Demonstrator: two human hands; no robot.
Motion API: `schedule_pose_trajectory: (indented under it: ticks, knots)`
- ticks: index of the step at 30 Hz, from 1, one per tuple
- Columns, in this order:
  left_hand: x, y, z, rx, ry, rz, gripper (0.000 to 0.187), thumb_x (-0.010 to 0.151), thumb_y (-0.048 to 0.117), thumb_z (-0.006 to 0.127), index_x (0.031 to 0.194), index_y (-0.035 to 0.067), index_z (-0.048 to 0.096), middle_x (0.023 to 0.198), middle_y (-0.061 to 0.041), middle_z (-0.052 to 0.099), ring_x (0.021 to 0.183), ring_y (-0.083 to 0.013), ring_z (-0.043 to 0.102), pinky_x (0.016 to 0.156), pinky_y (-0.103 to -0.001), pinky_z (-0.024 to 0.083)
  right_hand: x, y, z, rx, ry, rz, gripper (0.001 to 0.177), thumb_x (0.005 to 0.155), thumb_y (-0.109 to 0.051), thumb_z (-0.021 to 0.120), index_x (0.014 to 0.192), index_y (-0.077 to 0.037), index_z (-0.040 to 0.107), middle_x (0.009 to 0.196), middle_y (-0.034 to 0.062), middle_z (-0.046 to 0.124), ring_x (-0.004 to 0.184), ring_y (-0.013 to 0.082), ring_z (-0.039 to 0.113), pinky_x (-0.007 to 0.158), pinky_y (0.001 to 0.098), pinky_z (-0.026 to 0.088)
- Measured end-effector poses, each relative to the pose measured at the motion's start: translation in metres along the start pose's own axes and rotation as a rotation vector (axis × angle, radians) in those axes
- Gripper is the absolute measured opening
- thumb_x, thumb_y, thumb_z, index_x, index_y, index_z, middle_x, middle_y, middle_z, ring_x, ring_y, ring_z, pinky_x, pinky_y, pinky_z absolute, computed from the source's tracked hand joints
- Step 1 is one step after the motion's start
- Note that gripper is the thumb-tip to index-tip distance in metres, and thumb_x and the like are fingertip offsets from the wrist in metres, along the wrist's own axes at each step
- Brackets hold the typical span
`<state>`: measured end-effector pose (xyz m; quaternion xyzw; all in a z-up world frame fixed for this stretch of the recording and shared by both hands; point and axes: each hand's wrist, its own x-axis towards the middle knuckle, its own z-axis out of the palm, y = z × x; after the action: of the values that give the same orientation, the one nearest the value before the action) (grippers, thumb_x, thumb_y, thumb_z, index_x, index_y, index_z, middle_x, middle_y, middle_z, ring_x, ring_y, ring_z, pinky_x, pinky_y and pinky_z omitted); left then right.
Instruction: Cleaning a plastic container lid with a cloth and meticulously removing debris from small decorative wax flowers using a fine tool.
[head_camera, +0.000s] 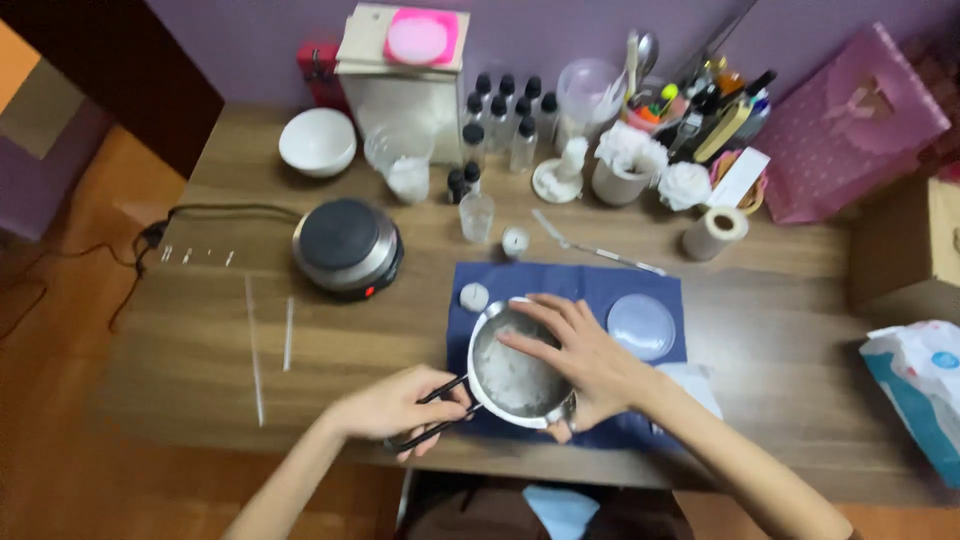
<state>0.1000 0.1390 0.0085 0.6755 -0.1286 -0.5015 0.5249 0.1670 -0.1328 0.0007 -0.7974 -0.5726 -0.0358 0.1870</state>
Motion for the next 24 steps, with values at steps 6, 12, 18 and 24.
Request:
schedule_pose_trajectory:
  ticks: [6,12,18,24]
  knots:
    - [-0.023,-0.012,0.005,-0.233,0.206,0.151,0.027,0.099,0.022,0.042,0.090,-0.001,0.052,0.043,-0.015,0.053,0.029,-0.0141,0.047,0.029,-0.019,0.030,-0.017,0.024,-0.021,0.038,0.272,-0.042,0.102,0.067,-0.081,0.054,0.146,-0.023,0.024,0.156,0.0146,0.014,0.146,0.0346,0.012,0.117,0.0655,0.012]
    - [-0.063,-0.048,-0.013,-0.462,0.622,0.157,0.031,0.090,0.018,0.050,0.098,-0.009,0.062,0.039,-0.005,0.031,0.030,-0.0215,0.049,0.022,-0.033,0.041,-0.064,0.077,-0.038,0.001,0.055,0.369,0.088,0.065,-0.060,0.069,0.134,-0.011,0.045,0.134,0.0101,0.052,0.125,0.0239,0.047,0.092,0.0358,0.034]
    - [-0.077,-0.073,-0.054,-0.504,0.977,0.181,0.032,0.088,0.015,0.045,0.108,-0.007,0.056,0.100,-0.026,0.070,0.028,-0.0272,0.047,0.017,-0.033,0.034,-0.095,0.099,-0.022,-0.045,-0.223,0.587,0.100,0.058,-0.062,0.075,0.140,-0.020,0.035,0.142,0.0081,0.041,0.130,0.0266,0.037,0.086,0.0434,0.039]
    - [-0.086,-0.082,-0.075,-0.492,1.192,0.201,0.030,0.094,0.017,0.043,0.112,-0.005,0.053,0.105,-0.021,0.062,0.039,-0.0189,0.040,0.019,-0.029,0.028,-0.094,0.097,-0.027,0.023,-0.345,0.644,0.100,0.059,-0.049,0.077,0.143,-0.024,0.030,0.136,0.0089,0.044,0.118,0.0254,0.045,0.085,0.0405,0.036]
